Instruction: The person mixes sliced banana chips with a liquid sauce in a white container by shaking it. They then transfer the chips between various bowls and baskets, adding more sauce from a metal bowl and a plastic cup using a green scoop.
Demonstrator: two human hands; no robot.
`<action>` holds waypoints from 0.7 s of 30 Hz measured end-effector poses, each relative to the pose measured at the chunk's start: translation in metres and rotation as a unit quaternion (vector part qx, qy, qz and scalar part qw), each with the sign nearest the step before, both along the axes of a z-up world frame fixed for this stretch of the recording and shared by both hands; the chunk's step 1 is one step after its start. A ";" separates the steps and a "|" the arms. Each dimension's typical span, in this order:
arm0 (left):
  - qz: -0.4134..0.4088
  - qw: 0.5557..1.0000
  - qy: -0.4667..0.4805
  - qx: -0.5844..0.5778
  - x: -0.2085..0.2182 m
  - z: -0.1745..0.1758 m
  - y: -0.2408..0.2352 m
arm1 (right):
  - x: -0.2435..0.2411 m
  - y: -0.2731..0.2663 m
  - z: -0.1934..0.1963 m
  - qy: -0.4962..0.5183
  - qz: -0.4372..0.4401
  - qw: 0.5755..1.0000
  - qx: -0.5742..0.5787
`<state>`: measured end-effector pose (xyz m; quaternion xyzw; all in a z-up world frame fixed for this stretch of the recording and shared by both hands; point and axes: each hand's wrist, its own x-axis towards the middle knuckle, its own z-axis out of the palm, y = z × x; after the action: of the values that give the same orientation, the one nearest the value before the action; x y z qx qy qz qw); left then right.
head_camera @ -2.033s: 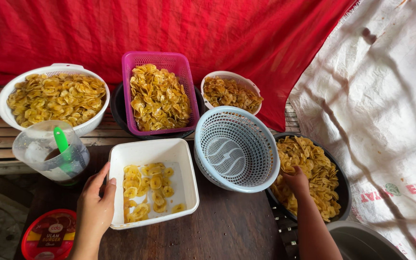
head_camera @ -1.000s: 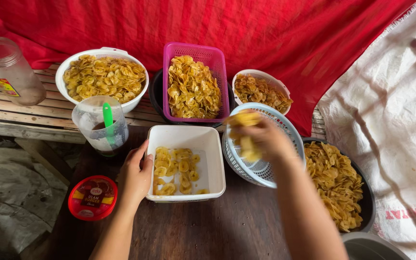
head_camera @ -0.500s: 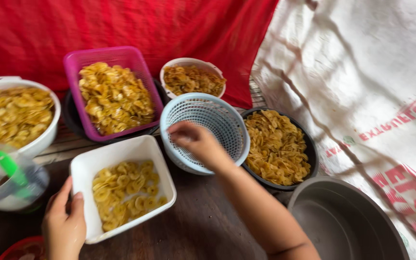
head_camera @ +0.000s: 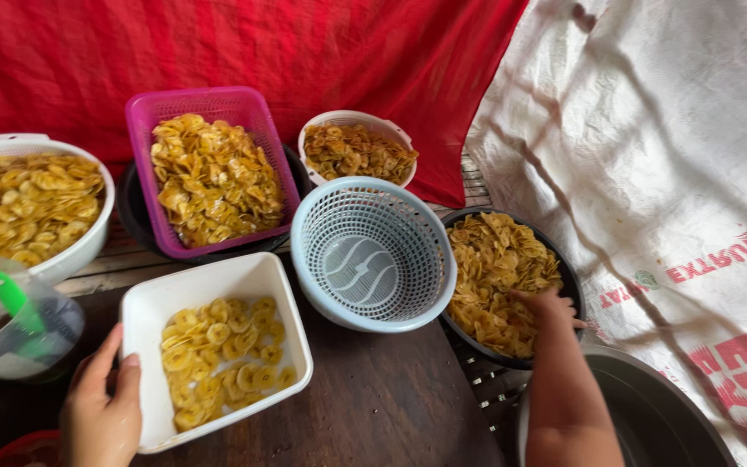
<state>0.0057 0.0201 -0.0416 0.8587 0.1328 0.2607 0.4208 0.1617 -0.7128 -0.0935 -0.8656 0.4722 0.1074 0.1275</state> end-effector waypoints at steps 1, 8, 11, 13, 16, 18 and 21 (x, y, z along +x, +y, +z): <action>0.003 1.000 0.008 0.000 -0.001 -0.005 0.003 | -0.003 0.009 -0.006 0.033 0.013 0.999 -0.012; -0.027 0.999 0.018 -0.034 0.007 -0.047 0.034 | 0.002 0.017 -0.016 -0.005 -0.004 0.999 0.039; -0.036 0.997 0.012 -0.065 0.012 -0.062 0.041 | 0.005 -0.005 -0.022 -0.036 0.026 0.995 0.086; -0.047 0.997 0.016 -0.066 0.014 -0.068 0.047 | 0.007 -0.010 -0.028 -0.059 0.039 0.990 0.121; -0.044 0.996 0.024 -0.076 0.013 -0.074 0.053 | 0.008 -0.004 -0.043 -0.077 0.056 0.991 0.093; -0.043 0.995 0.016 -0.089 0.018 -0.080 0.053 | 0.013 -0.003 -0.041 -0.087 0.042 0.990 0.103; -0.052 0.992 0.009 -0.112 0.017 -0.087 0.056 | 0.009 -0.005 -0.040 -0.116 0.062 0.985 0.114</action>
<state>0.0227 0.0761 -0.1288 0.8139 0.1201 0.2144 0.5264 0.1704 -0.7180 -0.1340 -0.8797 0.3842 0.0673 0.2721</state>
